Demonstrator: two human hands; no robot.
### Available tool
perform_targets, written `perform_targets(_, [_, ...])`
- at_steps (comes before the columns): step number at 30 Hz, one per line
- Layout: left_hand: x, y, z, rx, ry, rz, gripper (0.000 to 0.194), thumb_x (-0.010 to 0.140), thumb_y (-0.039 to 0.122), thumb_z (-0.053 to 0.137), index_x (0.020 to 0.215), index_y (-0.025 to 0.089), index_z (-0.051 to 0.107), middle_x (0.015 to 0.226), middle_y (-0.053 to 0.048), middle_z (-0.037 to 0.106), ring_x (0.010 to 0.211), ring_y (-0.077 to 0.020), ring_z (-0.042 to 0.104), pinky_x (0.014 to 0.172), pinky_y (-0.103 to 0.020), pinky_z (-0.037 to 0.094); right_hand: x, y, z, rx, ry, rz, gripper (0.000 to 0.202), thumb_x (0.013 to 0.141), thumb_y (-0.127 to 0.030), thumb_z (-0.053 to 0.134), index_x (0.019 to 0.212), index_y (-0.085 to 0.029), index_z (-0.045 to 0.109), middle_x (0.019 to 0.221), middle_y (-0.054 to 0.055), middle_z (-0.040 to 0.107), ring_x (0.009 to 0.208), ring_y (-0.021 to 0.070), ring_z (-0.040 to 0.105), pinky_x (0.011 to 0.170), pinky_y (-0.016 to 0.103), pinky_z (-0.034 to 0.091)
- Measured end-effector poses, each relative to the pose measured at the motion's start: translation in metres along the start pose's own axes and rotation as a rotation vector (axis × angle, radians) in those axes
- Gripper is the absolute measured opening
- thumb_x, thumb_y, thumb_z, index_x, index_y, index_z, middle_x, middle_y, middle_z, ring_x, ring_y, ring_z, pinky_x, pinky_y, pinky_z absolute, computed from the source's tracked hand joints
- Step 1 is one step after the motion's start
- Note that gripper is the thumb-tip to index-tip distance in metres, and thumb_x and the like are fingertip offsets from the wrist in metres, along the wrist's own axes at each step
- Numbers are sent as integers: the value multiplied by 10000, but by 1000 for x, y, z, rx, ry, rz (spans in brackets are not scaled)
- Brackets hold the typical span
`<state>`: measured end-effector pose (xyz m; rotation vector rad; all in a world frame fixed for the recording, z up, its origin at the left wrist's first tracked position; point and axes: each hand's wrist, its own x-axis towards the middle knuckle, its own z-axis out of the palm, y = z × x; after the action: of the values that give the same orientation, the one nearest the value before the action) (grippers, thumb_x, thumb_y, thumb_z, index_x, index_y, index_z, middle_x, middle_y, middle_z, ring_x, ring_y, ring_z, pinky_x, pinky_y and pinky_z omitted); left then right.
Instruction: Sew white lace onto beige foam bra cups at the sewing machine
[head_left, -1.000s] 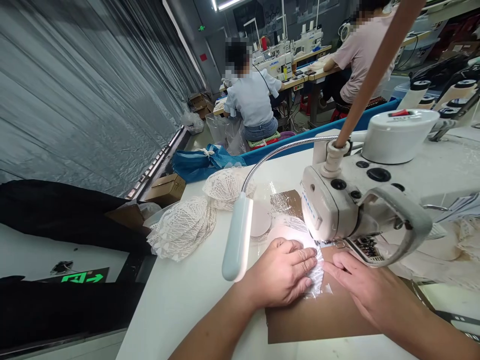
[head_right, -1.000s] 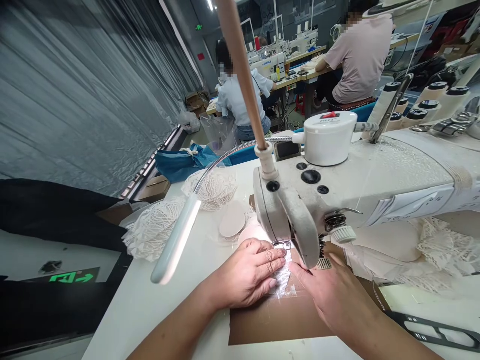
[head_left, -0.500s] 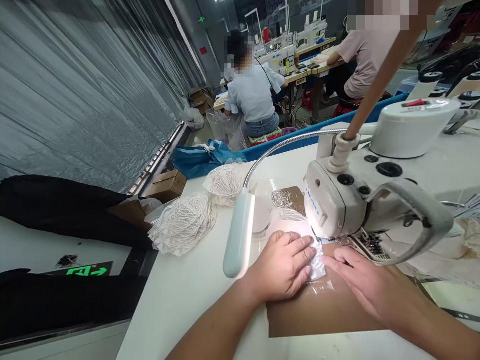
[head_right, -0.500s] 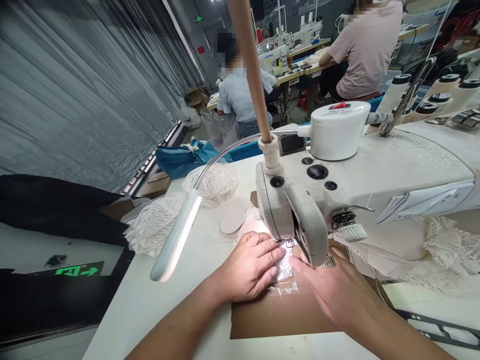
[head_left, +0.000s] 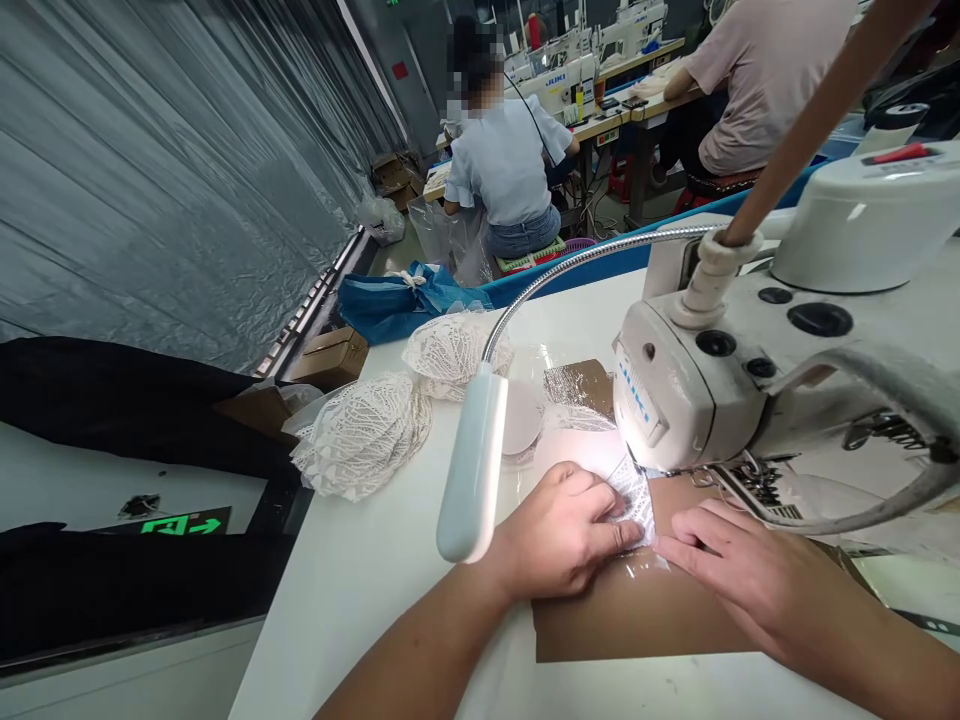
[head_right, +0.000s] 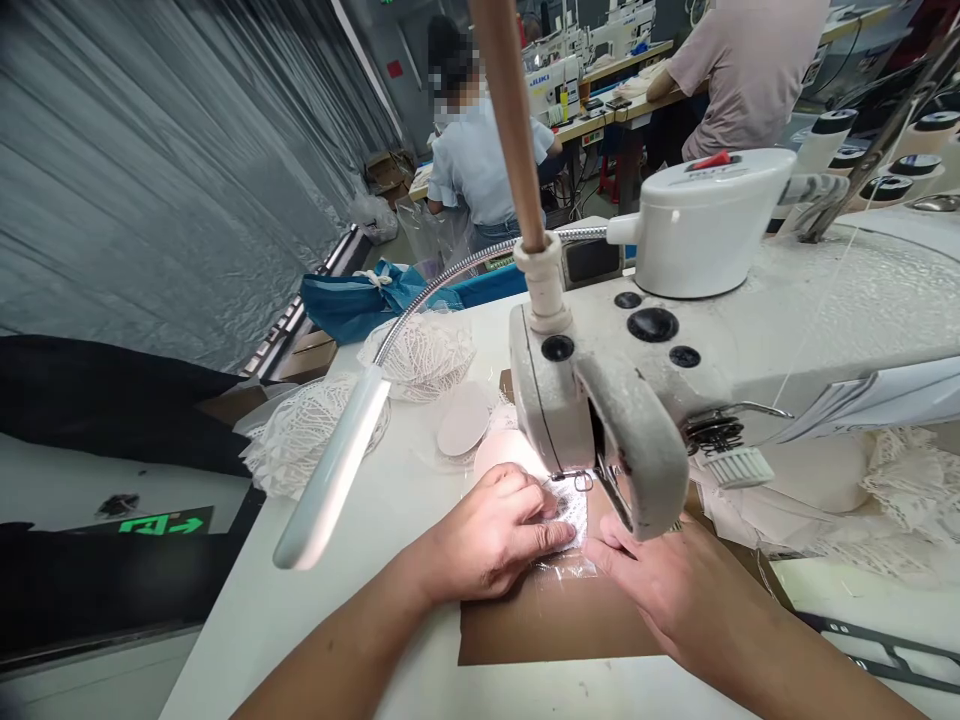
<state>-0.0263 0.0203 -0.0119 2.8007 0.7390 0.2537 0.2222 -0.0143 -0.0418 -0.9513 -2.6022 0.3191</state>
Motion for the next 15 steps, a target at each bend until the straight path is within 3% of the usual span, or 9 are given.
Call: perform_targets(15, [0, 3, -1, 30, -55, 0, 305, 988, 255, 408, 1211, 255, 615, 913, -46, 587, 803, -182, 443, 831, -343, 353, -2, -1, -1, -6, 27, 14, 411, 832, -46, 369, 1083, -223, 642, 777, 47, 566, 718, 195, 514, 608, 296, 390])
